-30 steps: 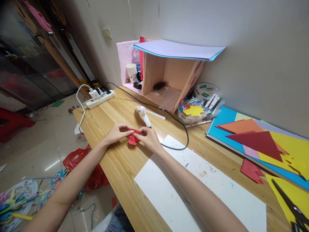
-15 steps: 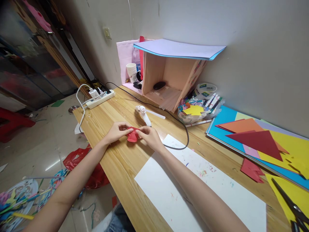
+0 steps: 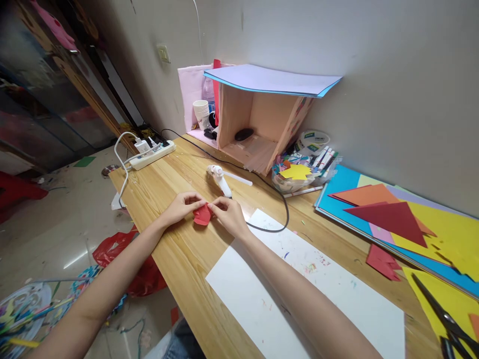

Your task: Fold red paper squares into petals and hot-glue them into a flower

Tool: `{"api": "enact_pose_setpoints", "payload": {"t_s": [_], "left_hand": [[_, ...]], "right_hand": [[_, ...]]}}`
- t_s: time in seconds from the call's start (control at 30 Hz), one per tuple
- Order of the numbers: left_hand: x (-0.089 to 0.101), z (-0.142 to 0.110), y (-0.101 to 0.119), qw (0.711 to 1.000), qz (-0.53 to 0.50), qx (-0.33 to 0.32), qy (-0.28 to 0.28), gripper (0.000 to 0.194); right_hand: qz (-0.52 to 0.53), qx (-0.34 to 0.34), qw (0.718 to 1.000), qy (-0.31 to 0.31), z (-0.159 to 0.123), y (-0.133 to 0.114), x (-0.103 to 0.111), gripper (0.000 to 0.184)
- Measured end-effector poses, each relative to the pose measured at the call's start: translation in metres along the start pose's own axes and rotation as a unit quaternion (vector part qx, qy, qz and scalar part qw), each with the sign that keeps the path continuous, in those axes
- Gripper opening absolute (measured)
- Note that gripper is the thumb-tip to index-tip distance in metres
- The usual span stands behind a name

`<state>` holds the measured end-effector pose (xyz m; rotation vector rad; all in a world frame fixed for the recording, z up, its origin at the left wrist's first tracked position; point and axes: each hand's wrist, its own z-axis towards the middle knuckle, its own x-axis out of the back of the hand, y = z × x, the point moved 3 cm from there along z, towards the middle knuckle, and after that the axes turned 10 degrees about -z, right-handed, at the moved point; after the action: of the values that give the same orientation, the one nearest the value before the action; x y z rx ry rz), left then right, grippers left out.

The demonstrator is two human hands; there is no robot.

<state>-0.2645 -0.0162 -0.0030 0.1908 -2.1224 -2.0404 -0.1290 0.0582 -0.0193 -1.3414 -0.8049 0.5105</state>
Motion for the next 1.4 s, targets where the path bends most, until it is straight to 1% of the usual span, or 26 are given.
{"api": "enact_pose_setpoints", "payload": {"t_s": [0.17, 0.23, 0.33, 0.47, 0.6, 0.7, 0.83, 1.0, 1.2, 1.3, 1.37, 1.4], "left_hand": [[0.0024, 0.0013, 0.0001, 0.999, 0.012, -0.018, 0.042, 0.028], [0.0040, 0.0021, 0.0001, 0.998, 0.005, -0.020, 0.061, 0.028], [0.0055, 0.0029, -0.0005, 0.997, -0.011, -0.014, 0.069, 0.029], [0.0050, 0.0026, -0.0019, 0.998, -0.037, 0.001, 0.046, 0.028], [0.0027, 0.0013, -0.0028, 0.999, -0.033, 0.003, 0.014, 0.026], [0.0019, 0.0005, -0.0021, 1.000, -0.013, -0.005, 0.012, 0.024], [0.0006, 0.0000, -0.0004, 1.000, -0.011, -0.009, 0.013, 0.023], [0.0002, -0.0004, -0.0012, 1.000, -0.008, -0.003, 0.005, 0.023], [0.0020, -0.0008, -0.0006, 1.000, -0.004, -0.018, 0.003, 0.022], [0.0029, -0.0003, 0.0011, 1.000, -0.003, -0.014, 0.013, 0.022], [0.0053, 0.0010, 0.0015, 0.999, 0.004, -0.015, 0.040, 0.023], [0.0073, 0.0017, 0.0014, 0.998, 0.006, -0.018, 0.062, 0.024]], "right_hand": [[0.015, -0.009, 1.000, -0.004, -0.0008, 0.0023, -0.0010, 0.034], [0.006, -0.007, 1.000, -0.011, -0.0007, 0.0023, -0.0015, 0.033], [-0.020, 0.005, 1.000, -0.013, -0.0004, 0.0018, -0.0015, 0.029], [-0.019, 0.007, 0.999, 0.028, 0.0001, 0.0040, 0.0009, 0.029], [-0.019, 0.012, 0.999, 0.043, -0.0003, 0.0050, 0.0018, 0.028], [-0.025, 0.013, 0.999, 0.031, -0.0009, 0.0032, 0.0012, 0.030], [-0.047, 0.005, 0.999, 0.008, -0.0016, -0.0003, -0.0002, 0.029], [-0.054, -0.001, 0.999, 0.005, -0.0023, -0.0041, -0.0001, 0.023], [-0.048, 0.007, 0.999, 0.001, -0.0009, -0.0011, 0.0011, 0.023], [-0.012, 0.000, 1.000, 0.000, 0.0001, 0.0028, 0.0012, 0.027], [0.049, -0.018, 0.999, 0.001, 0.0008, 0.0048, 0.0013, 0.031], [0.083, -0.027, 0.996, -0.001, 0.0010, 0.0053, 0.0011, 0.034]]}}
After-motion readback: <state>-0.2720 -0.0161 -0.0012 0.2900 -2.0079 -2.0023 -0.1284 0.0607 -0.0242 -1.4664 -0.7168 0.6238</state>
